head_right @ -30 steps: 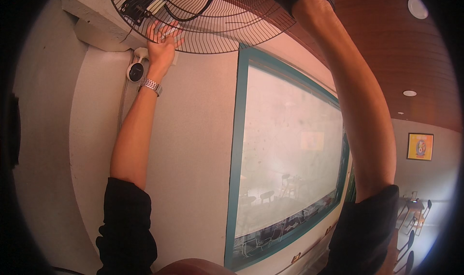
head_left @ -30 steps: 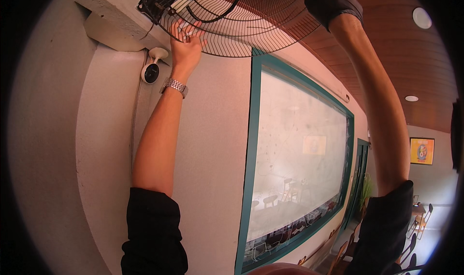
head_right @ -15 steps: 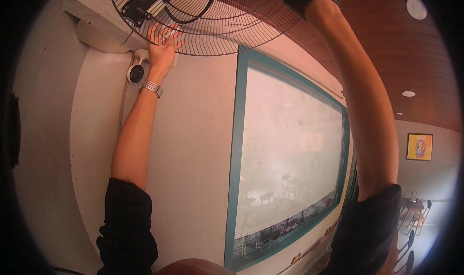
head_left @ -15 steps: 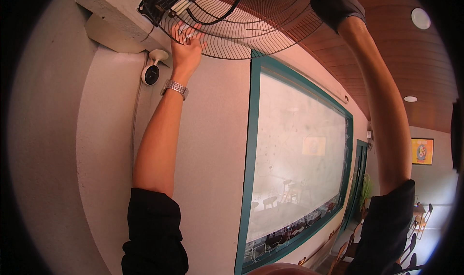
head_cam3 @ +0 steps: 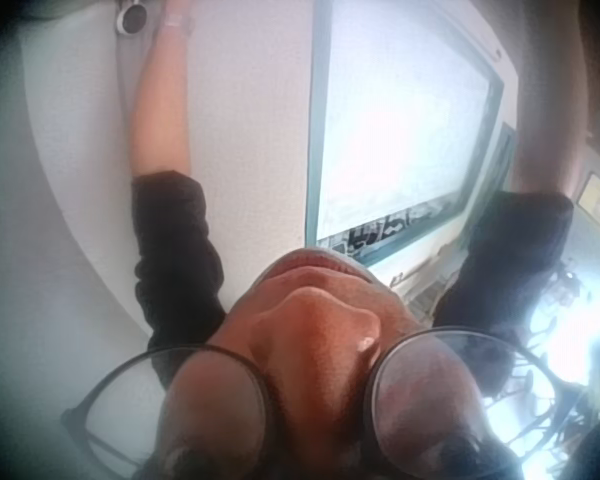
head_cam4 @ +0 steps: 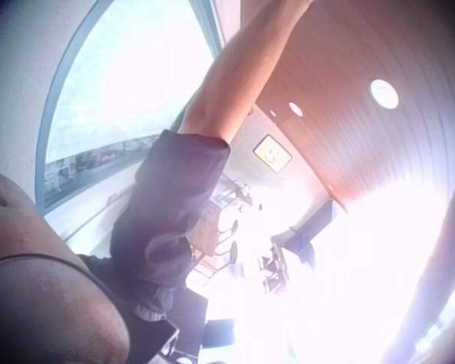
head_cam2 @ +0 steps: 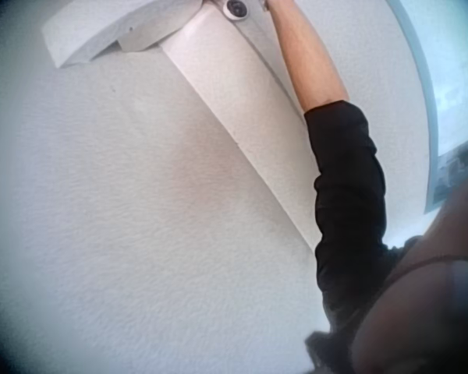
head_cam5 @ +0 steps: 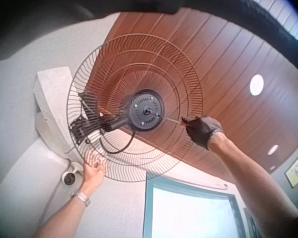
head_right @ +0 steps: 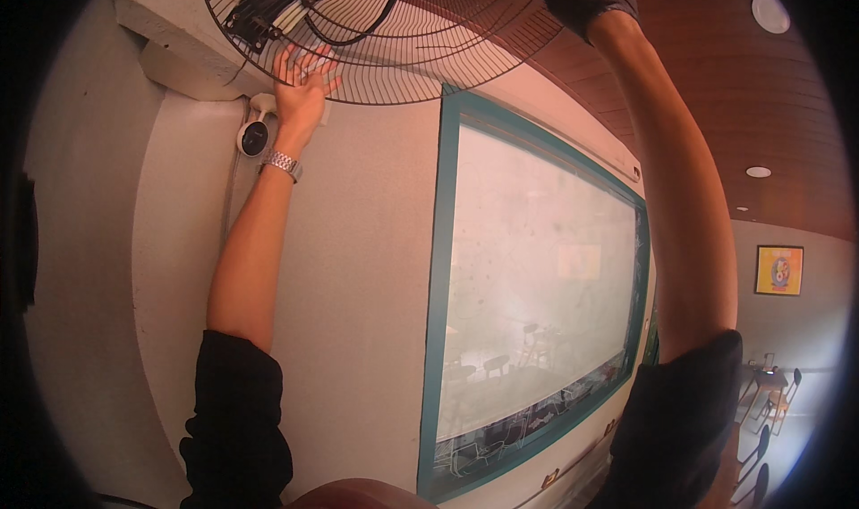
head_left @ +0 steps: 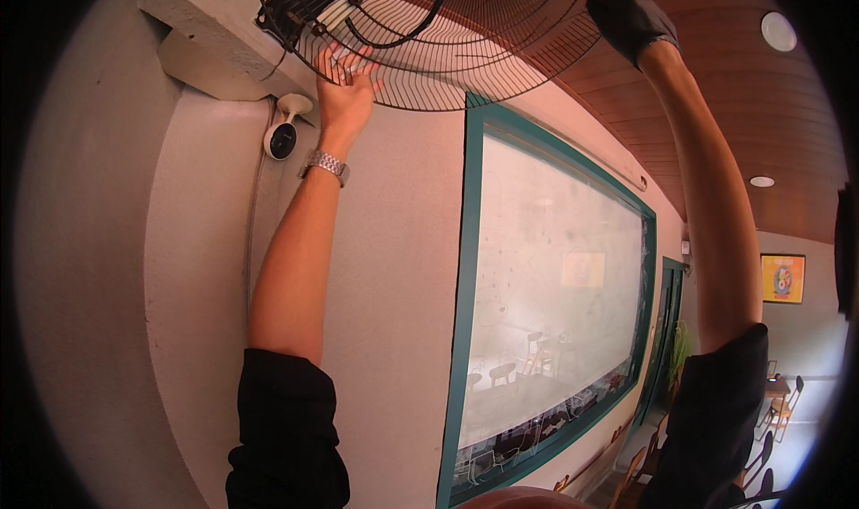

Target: The person assembles a wall-mounted fan by attaching the fan blades to the motor housing and securing the protective cage. The person uses a screwdriver to tighten screws and aligns the components by hand.

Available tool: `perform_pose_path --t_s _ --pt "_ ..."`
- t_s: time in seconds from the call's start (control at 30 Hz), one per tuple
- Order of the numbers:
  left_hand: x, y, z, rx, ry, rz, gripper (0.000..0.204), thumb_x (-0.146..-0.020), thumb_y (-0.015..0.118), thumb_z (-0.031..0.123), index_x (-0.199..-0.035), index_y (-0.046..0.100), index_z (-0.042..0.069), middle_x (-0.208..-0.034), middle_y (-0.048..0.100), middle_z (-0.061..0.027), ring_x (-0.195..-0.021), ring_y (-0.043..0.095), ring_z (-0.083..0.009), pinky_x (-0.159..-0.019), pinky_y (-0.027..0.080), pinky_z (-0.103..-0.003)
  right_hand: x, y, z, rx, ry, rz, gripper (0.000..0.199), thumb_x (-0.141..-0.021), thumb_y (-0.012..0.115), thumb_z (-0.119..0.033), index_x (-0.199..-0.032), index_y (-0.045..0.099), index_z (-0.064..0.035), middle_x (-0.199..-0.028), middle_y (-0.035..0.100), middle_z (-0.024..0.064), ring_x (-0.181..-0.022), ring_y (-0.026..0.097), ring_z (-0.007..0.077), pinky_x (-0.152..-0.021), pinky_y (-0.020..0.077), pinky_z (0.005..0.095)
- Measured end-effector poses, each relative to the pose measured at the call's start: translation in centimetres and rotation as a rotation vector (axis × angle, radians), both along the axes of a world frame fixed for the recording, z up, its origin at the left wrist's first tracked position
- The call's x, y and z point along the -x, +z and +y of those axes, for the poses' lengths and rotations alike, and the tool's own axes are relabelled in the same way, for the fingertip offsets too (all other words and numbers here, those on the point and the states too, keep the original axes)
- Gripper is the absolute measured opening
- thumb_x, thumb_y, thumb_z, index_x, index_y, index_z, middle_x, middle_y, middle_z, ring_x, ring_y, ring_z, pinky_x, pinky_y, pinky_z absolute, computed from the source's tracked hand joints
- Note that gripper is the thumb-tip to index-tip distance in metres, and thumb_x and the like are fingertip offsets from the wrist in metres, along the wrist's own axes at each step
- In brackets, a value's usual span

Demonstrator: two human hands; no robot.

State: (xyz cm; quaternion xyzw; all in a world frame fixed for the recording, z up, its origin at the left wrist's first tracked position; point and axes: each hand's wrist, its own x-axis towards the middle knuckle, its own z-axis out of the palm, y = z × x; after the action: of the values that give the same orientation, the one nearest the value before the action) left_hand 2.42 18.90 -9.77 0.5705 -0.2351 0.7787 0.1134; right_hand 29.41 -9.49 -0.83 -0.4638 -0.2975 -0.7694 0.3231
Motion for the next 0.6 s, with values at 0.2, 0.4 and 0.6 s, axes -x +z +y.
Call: perform_pose_path --t_s 0.2,0.4,0.6 --pt "-0.1 -0.1 -0.1 0.02 0.026 -0.005 0.064 -0.094 0.042 -0.013 -0.152 0.021 0.002 -0.144 0.051 -0.025 -0.131 0.059 -0.0366 -0.095 0.062 -0.039 -2.2 1.2 0.2 0.005 0.028 -0.072 0.046 -0.105 0.049 -0.031 -0.151 0.051 -0.0367 -0.105 0.073 0.0127 -0.089 0.072 0.0296 -0.08 0.0551 0.0448" --pt "0.0 -0.5 -0.7 0.027 0.059 -0.002 0.062 -0.097 0.041 -0.012 -0.153 0.019 0.003 -0.146 0.05 -0.0263 -0.132 0.058 -0.039 -0.096 0.062 -0.041 -2.0 1.5 0.0 0.035 0.002 -0.02 0.044 -0.105 0.051 -0.034 -0.149 0.053 -0.0358 -0.11 0.072 0.0131 -0.094 0.072 0.032 -0.081 0.0545 0.0451" --pt "0.2 -0.1 0.1 0.017 0.029 0.005 0.063 -0.097 0.042 -0.012 -0.154 0.018 0.005 -0.147 0.048 -0.0265 -0.133 0.057 -0.0397 -0.098 0.061 -0.043 -1.0 0.7 -0.2 0.048 0.12 0.056 0.037 -0.102 0.054 -0.041 -0.135 0.066 -0.0286 -0.11 0.073 0.0141 -0.1 0.07 0.0364 -0.085 0.0529 0.0468"
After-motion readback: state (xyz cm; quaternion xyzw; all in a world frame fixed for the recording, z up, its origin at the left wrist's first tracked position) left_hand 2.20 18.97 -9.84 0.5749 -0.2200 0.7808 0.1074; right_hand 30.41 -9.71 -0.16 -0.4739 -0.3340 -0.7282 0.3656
